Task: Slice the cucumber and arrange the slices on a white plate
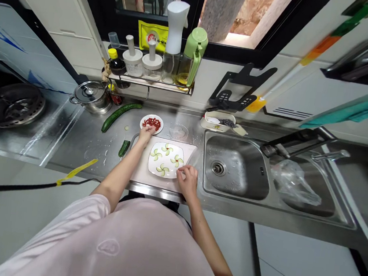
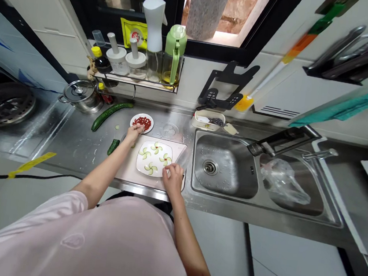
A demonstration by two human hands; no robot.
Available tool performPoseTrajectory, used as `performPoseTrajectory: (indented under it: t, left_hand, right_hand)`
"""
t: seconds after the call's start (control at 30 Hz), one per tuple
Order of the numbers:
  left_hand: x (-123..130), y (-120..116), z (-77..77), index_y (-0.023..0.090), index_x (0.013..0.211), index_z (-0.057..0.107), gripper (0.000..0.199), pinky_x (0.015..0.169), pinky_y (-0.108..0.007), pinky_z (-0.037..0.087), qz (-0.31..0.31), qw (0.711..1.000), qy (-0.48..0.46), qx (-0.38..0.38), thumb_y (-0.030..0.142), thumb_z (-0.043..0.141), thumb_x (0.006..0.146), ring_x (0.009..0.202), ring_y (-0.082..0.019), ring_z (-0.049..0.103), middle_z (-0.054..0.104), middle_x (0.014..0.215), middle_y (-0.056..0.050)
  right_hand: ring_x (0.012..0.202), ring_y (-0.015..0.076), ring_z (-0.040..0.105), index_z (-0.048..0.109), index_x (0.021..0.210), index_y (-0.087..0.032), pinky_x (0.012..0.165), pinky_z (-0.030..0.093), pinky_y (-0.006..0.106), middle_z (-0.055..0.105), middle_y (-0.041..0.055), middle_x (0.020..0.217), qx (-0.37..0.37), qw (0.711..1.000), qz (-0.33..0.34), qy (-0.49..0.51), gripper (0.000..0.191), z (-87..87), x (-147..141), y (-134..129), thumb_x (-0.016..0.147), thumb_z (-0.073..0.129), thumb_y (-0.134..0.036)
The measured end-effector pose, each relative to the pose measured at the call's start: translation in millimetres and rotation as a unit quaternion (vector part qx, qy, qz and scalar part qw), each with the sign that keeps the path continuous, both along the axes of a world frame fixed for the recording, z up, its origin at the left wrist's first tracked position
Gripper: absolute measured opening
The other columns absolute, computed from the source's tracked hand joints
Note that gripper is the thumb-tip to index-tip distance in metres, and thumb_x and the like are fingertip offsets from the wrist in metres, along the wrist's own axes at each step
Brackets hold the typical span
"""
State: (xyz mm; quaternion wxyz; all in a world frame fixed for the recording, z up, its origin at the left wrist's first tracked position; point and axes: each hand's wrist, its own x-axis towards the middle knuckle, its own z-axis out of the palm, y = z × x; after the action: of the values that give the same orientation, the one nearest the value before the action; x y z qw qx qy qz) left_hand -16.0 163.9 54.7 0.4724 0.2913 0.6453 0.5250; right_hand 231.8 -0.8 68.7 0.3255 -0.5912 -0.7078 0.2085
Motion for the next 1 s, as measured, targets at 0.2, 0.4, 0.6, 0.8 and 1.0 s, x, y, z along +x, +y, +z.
performPoseTrajectory:
  t: [0.2, 0.4, 0.6, 0.8, 1.0]
  left_hand:
    - [24, -39, 11.1, 0.015, 0.091, 0.064, 0.026, 0.068, -0.024, 0.046, -0.080, 0.996, -0.023, 0.014, 0.028, 0.066, 0.069, 0.076, -0.014, 0.062, 0.068, 0.078, -0.005]
    - [47, -74, 19.0, 0.016, 0.088, 0.063, 0.031, 0.072, -0.027, 0.046, -0.176, 0.982, -0.031, 0.056, 0.038, 0.069, 0.067, 0.074, -0.014, 0.062, 0.065, 0.072, -0.004]
    - [60, -109, 18.8, 0.017, 0.088, 0.065, 0.028, 0.066, -0.024, 0.043, -0.266, 0.960, 0.013, 0.081, 0.034, 0.070, 0.067, 0.067, -0.011, 0.057, 0.062, 0.072, -0.002]
    - [60, -129, 23.6, 0.017, 0.094, 0.065, 0.030, 0.062, -0.023, 0.041, -0.322, 0.942, 0.038, 0.086, 0.036, 0.068, 0.070, 0.067, -0.011, 0.056, 0.062, 0.074, -0.002]
    - [59, -135, 26.7, 0.017, 0.094, 0.064, 0.033, 0.059, -0.022, 0.040, -0.324, 0.943, 0.012, 0.075, 0.040, 0.069, 0.070, 0.064, -0.010, 0.055, 0.062, 0.072, -0.002]
  right_hand:
    - [0.095, 0.0230, 0.047, 0.063, 0.084, -0.022, 0.086, 0.039, 0.039, 0.055, 0.0063, 0.093, 0.004, 1.000, 0.005, 0.008, 0.014, 1.6, -4, 1, 0.085, 0.051, -0.030]
    - [0.092, 0.0228, 0.048, 0.063, 0.088, -0.022, 0.085, 0.039, 0.039, 0.057, 0.0063, 0.092, -0.001, 1.000, 0.020, 0.012, 0.017, 1.8, -7, 2, 0.087, 0.049, -0.032]
    - [0.096, 0.0230, 0.050, 0.062, 0.095, -0.022, 0.086, 0.040, 0.038, 0.058, 0.0063, 0.095, 0.005, 0.999, 0.030, 0.027, 0.019, 5.3, -14, 7, 0.088, 0.048, -0.033]
    - [0.098, 0.0230, 0.050, 0.063, 0.100, -0.022, 0.087, 0.039, 0.038, 0.058, 0.0073, 0.097, 0.009, 0.998, 0.055, 0.025, 0.021, 13.4, -22, 9, 0.089, 0.046, -0.030]
    - [0.096, 0.0217, 0.049, 0.063, 0.092, -0.023, 0.085, 0.039, 0.036, 0.057, 0.0059, 0.094, 0.018, 0.996, 0.083, 0.018, 0.016, 16.2, -26, 9, 0.089, 0.048, -0.028]
